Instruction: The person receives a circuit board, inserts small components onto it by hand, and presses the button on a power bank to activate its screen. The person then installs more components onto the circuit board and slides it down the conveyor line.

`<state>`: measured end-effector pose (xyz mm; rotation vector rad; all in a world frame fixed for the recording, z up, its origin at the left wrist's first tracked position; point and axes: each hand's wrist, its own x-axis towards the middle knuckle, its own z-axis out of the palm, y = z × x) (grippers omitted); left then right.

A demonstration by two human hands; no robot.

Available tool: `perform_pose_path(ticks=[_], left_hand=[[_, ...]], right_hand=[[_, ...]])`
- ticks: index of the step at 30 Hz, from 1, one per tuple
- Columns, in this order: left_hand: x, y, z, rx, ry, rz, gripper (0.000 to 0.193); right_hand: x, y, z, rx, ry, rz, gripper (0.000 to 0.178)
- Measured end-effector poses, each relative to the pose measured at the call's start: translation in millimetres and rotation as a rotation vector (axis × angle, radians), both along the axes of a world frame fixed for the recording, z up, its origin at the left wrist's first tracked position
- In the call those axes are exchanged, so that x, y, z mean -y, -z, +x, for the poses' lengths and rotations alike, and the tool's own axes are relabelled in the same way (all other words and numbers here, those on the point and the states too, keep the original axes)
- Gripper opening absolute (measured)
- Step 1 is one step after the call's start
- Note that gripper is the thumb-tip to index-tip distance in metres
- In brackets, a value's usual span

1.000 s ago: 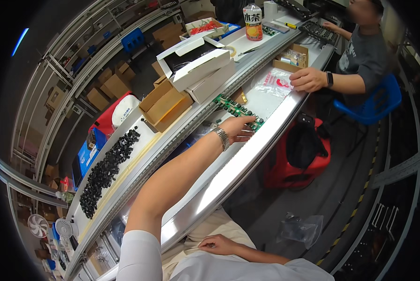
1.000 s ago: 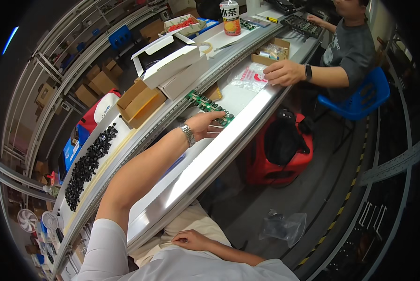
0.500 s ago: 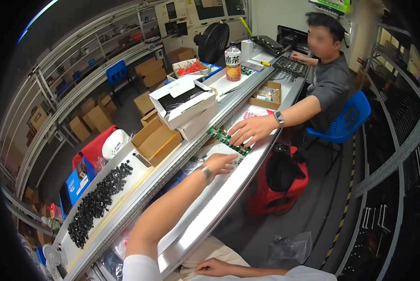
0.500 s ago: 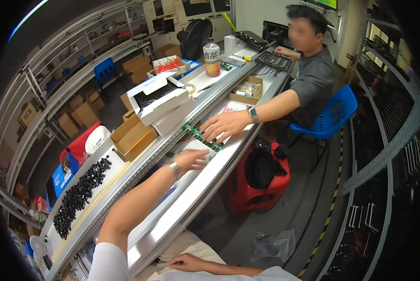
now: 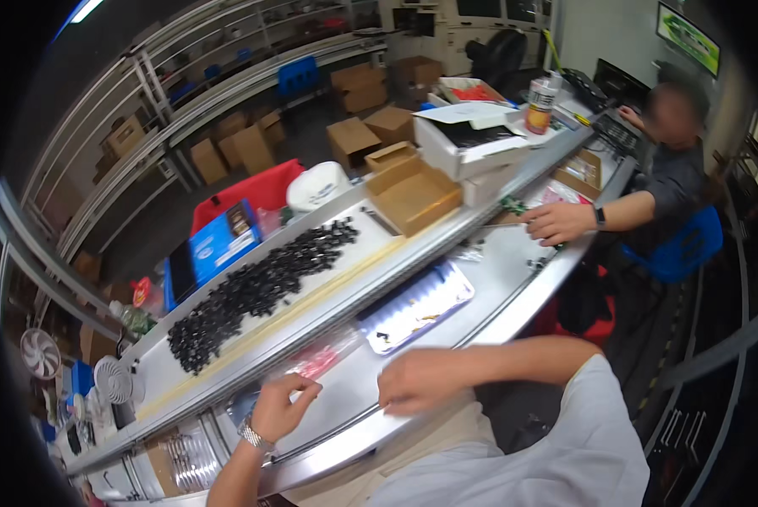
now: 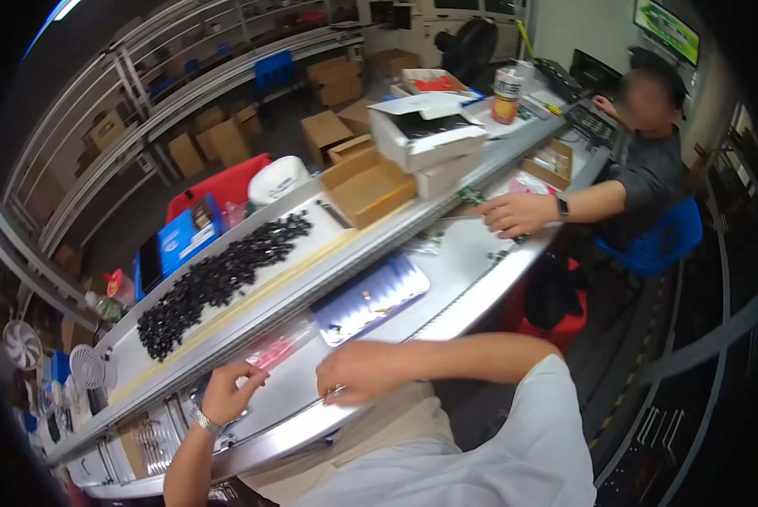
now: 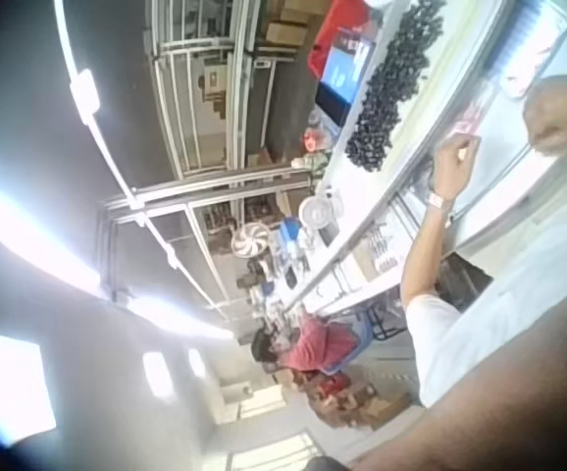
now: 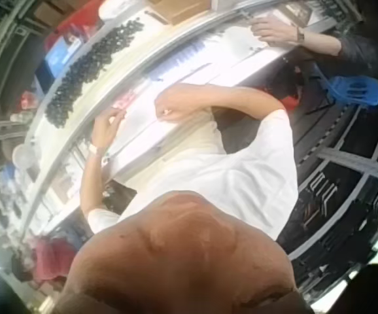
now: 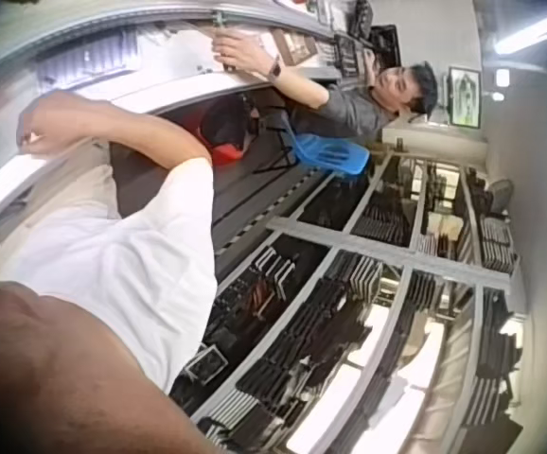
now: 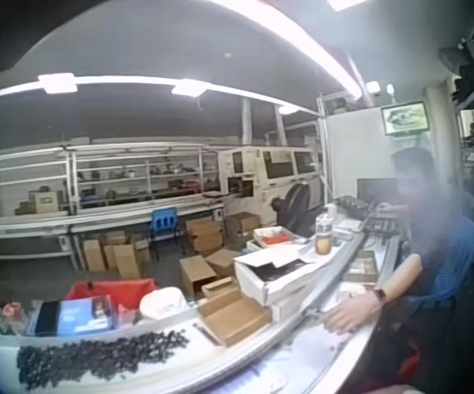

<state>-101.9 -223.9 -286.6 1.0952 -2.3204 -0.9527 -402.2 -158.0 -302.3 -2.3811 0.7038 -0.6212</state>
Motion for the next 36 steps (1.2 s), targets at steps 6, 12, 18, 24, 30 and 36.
perform_pose_path(ticks=[6,12,18,24,30,36], left_hand=[[-16,23,60,0.117,0.026,-0.410,0.018],[-26,19,62,0.163,0.218,-0.461,0.033],[-29,32,69,0.187,0.285,-0.442,0.033],[-30,33,62,0.165,0.287,-0.372,0.032],[4,54,84,0.349,0.156,-0.401,0.031],[-21,-35,77,0.366,0.051,-0.169,0.031]], right_hand=[[88,35,50,-0.435,-0.026,-0.407,0.016],[89,41,38,-0.243,-0.107,-0.266,0.015],[79,-46,-40,0.014,0.384,-0.283,0.021],[66,-106,-328,-0.643,1.427,-0.027,0.061],[95,-44,-464,-0.571,1.664,-0.020,0.070],[97,-77,-457,-0.700,1.601,0.060,0.055]])
